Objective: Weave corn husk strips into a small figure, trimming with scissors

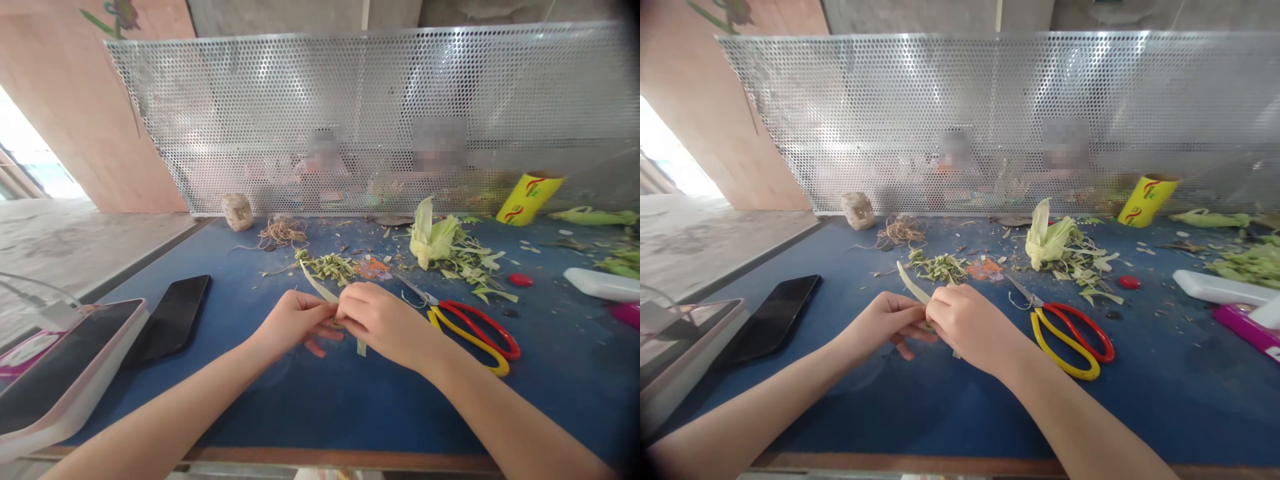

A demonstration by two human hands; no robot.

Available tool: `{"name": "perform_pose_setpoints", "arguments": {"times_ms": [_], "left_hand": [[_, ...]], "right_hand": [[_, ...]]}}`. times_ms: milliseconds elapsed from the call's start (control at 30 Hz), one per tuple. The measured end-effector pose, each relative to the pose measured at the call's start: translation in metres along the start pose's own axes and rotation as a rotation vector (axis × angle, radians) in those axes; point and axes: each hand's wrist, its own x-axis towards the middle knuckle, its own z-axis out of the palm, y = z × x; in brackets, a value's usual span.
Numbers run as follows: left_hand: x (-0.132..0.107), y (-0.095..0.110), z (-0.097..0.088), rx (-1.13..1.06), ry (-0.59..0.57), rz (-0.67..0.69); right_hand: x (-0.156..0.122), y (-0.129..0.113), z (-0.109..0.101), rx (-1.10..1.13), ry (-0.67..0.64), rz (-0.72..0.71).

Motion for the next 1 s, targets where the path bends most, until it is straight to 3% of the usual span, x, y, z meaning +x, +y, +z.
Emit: {"name": "perform_pose_setpoints", "arguments": {"times_ms": [367, 667, 1000], "left_hand": [[-0.0003, 0.0009, -0.0003, -0.020, 0.070, 0.086], [0.0000, -0.0002, 0.0002, -0.008, 0.057, 0.122], [0.0004, -0.0002, -0.0036, -0.095, 0.068, 0.132]], "right_hand": [[0.0009, -0.0020, -0.0038, 0.082, 0.021, 0.028], [0.0022, -0.0038, -0.0007, 0.011, 0.060, 0.057], [0.0013, 0.0004, -0.0034, 0.073, 0.180, 0.132]]}}
